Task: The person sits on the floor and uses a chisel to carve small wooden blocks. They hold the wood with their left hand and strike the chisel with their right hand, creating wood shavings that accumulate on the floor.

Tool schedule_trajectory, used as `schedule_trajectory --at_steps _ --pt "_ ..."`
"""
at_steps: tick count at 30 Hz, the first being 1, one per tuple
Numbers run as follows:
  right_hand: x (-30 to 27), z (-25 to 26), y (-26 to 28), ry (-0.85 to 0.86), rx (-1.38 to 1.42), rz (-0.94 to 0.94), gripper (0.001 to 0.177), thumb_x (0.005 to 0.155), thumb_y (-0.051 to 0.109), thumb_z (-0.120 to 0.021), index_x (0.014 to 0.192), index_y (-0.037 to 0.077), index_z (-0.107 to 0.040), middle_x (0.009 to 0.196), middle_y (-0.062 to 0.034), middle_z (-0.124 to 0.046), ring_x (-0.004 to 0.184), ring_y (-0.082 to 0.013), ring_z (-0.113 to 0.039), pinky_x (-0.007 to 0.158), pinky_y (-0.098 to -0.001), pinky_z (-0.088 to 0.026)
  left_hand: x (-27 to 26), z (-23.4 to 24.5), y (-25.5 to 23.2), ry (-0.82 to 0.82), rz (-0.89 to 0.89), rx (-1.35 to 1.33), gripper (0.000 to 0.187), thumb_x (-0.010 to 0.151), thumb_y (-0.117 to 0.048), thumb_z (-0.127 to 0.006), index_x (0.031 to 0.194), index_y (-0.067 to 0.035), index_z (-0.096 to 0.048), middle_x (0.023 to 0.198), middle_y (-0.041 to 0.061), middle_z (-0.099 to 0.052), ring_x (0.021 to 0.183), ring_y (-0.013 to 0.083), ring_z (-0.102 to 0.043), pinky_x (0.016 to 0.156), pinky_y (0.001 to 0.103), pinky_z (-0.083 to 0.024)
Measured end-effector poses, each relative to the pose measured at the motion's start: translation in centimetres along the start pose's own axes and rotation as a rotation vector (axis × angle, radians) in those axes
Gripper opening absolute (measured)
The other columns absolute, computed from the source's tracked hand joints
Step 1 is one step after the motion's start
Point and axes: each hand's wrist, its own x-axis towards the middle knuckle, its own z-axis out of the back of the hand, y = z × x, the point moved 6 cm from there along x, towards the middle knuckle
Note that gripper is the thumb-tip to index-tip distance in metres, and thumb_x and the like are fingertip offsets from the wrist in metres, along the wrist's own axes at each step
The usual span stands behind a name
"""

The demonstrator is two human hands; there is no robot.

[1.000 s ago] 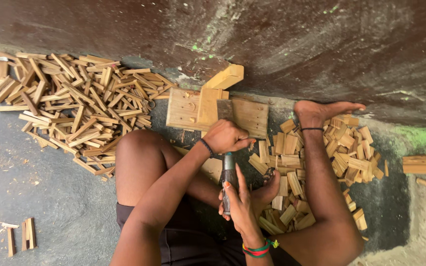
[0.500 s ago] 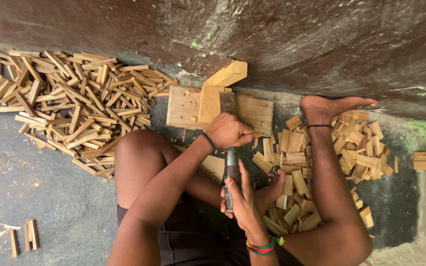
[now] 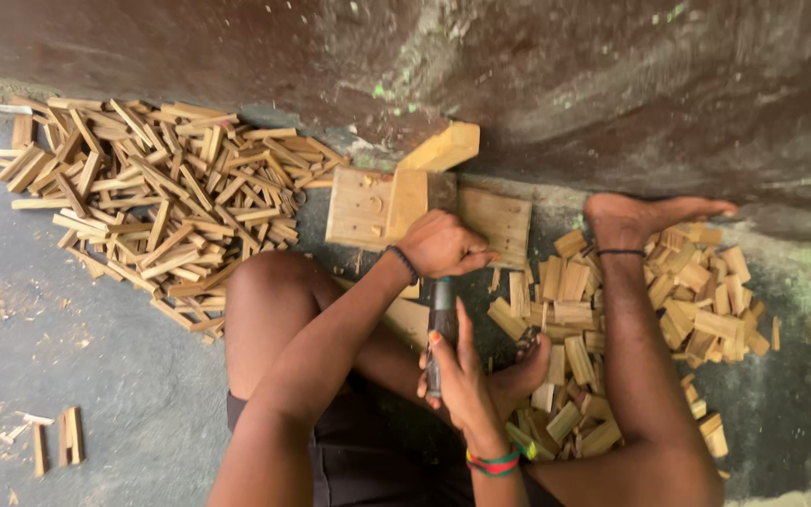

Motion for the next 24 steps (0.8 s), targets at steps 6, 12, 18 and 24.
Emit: schedule_trajectory --at_steps 6,12,18,24 --pt "0.4 0.2 -1.0 -0.038 0.087 0.083 0.065 0.100 0.021 -0.053 0.160 0.030 -0.027 0.072 -0.0072 -0.056 0.040 -0.0132 -0.051 0.031 -0.0254 -0.038 -0.5 -0.4 -0.6 -0.044 0.001 0.099 0.035 0.094 -0.043 -0.068 0.074 -0.015 -0.071 0.063 0.010 -0.067 0.058 0.0355 -0.065 0.056 0.047 -0.051" --pt "0.1 0.8 -0.8 0.022 0.261 0.122 0.062 0.101 0.027 -0.051 0.160 0.027 -0.030 0.075 -0.0089 -0.059 0.042 -0.0143 -0.054 0.032 -0.0254 -0.040 -4.0 2.6 -2.8 -0.343 -0.148 0.233 0.033 0.093 -0.029 -0.078 0.073 -0.009 -0.061 0.072 0.006 -0.062 0.070 0.0274 -0.064 0.070 0.040 -0.051" --pt "-0.6 3.3 -2.0 -0.020 0.315 0.189 0.065 0.101 0.030 -0.051 0.160 0.029 -0.026 0.077 -0.0113 -0.060 0.040 -0.0151 -0.053 0.032 -0.0270 -0.041 -6.4 5.2 0.7 -0.468 0.139 0.226 0.028 0.086 -0.020 -0.076 0.109 -0.007 -0.065 0.111 0.011 -0.064 0.098 0.0309 -0.061 0.088 0.043 -0.048" --pt "-0.8 7.5 -4.5 -0.194 0.223 0.129 0.065 0.099 0.031 -0.052 0.159 0.030 -0.027 0.075 -0.0116 -0.059 0.036 -0.0172 -0.050 0.029 -0.0290 -0.038 -5.6 4.8 1.8 -0.476 0.289 0.354 0.044 0.088 -0.031 -0.076 0.128 -0.015 -0.067 0.117 0.007 -0.062 0.111 0.0309 -0.056 0.096 0.046 -0.043"
